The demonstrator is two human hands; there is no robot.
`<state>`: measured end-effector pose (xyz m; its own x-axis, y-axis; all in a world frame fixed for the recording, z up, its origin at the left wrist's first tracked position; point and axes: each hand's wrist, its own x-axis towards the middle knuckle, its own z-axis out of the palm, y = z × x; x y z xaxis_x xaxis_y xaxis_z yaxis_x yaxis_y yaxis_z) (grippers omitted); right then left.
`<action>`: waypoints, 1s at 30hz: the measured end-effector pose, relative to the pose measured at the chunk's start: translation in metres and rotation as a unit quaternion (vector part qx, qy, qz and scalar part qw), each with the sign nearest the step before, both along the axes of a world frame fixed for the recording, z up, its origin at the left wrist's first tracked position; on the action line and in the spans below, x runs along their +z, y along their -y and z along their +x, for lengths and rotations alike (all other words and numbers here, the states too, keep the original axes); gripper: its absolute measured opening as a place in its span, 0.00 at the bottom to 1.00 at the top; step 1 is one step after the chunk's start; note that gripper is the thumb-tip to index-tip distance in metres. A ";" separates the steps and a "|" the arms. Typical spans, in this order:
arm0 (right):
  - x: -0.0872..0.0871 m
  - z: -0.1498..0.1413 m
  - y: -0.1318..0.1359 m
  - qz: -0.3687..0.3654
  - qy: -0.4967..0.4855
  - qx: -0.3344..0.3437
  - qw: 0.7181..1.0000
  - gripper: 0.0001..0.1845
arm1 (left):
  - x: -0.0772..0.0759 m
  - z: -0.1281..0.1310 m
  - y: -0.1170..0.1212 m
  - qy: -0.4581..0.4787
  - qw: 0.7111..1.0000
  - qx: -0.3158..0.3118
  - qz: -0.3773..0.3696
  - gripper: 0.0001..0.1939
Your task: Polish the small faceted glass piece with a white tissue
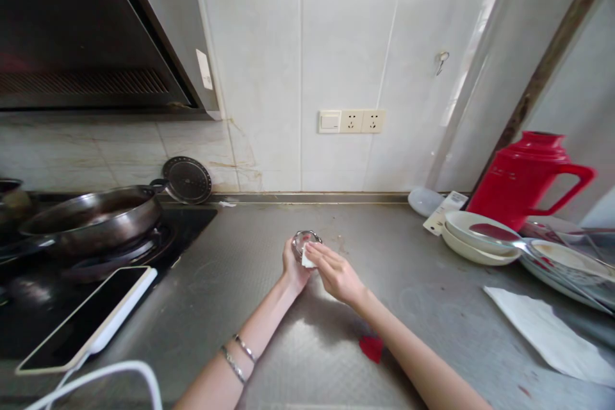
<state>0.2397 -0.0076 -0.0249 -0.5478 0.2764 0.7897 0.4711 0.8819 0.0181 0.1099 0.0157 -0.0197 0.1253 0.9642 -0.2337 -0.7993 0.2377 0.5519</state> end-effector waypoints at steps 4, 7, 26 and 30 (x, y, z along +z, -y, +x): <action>0.002 -0.006 0.003 0.022 0.023 -0.004 0.999 0.26 | -0.001 0.004 0.004 -0.011 1.000 -0.006 0.011 0.18; 0.004 0.000 0.001 0.020 0.015 -0.015 1.000 0.25 | -0.001 0.008 0.007 -0.058 0.998 -0.031 0.021 0.20; -0.005 0.019 -0.019 -0.161 -0.189 -0.041 0.968 0.19 | 0.000 0.006 0.010 -0.105 0.988 -0.091 0.063 0.25; -0.005 0.016 -0.016 -0.148 -0.190 -0.050 0.969 0.19 | 0.003 0.003 0.008 -0.069 0.994 -0.060 0.056 0.23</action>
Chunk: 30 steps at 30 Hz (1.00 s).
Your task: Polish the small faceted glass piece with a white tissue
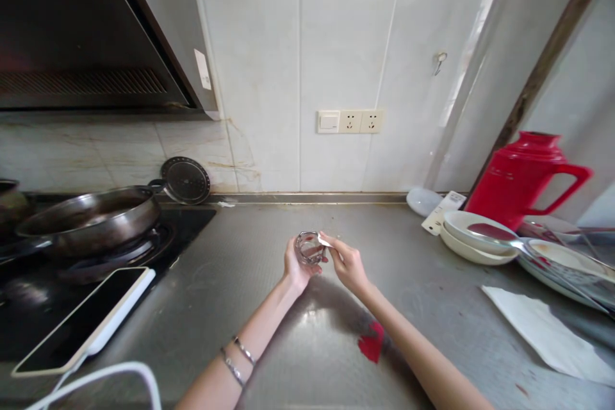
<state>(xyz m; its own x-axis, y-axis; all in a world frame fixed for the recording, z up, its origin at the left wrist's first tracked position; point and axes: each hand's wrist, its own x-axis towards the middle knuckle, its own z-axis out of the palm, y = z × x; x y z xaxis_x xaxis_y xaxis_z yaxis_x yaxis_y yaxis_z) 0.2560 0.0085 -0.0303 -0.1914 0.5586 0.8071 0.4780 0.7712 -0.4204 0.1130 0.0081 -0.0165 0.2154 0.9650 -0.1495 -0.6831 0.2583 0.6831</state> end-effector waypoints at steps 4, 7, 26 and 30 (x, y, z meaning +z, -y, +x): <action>0.001 -0.003 0.005 0.063 0.065 0.010 0.996 0.23 | 0.002 -0.003 -0.003 0.015 0.999 0.041 -0.033 0.20; 0.001 -0.009 0.010 0.114 0.129 0.029 0.985 0.25 | 0.001 -0.004 -0.006 0.044 0.995 0.070 -0.062 0.17; 0.014 -0.003 0.008 0.148 0.191 0.023 0.970 0.26 | -0.005 0.015 0.007 -0.094 0.995 -0.008 0.015 0.24; 0.008 -0.001 0.003 0.074 0.115 0.030 0.990 0.26 | -0.007 0.016 0.008 -0.102 0.994 -0.038 0.019 0.25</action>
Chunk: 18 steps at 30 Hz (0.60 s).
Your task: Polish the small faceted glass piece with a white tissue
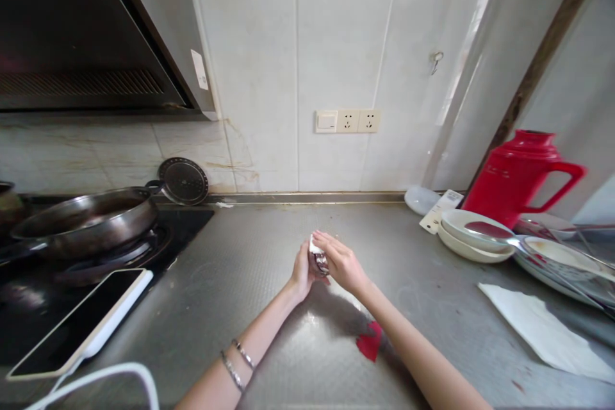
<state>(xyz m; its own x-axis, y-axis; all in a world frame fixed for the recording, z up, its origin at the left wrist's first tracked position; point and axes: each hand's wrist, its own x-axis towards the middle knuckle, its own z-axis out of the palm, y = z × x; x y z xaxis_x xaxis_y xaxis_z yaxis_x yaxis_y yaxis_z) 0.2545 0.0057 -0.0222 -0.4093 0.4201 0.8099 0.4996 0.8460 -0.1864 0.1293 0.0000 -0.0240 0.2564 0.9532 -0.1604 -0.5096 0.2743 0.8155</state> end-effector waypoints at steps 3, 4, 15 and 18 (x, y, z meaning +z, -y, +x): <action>-0.004 -0.003 -0.002 -0.081 -0.117 -0.011 0.990 0.21 | 0.000 -0.003 -0.001 0.034 0.999 -0.001 -0.015 0.23; -0.004 -0.003 -0.003 -0.108 -0.148 -0.016 0.983 0.20 | 0.000 -0.005 -0.002 0.044 0.999 -0.001 -0.016 0.23; -0.011 -0.001 -0.002 -0.025 -0.082 -0.022 0.996 0.22 | 0.004 -0.020 -0.013 0.127 0.989 0.069 -0.017 0.19; -0.011 -0.004 0.003 0.019 -0.014 -0.006 1.000 0.25 | 0.006 -0.022 -0.015 0.141 0.983 0.110 -0.041 0.18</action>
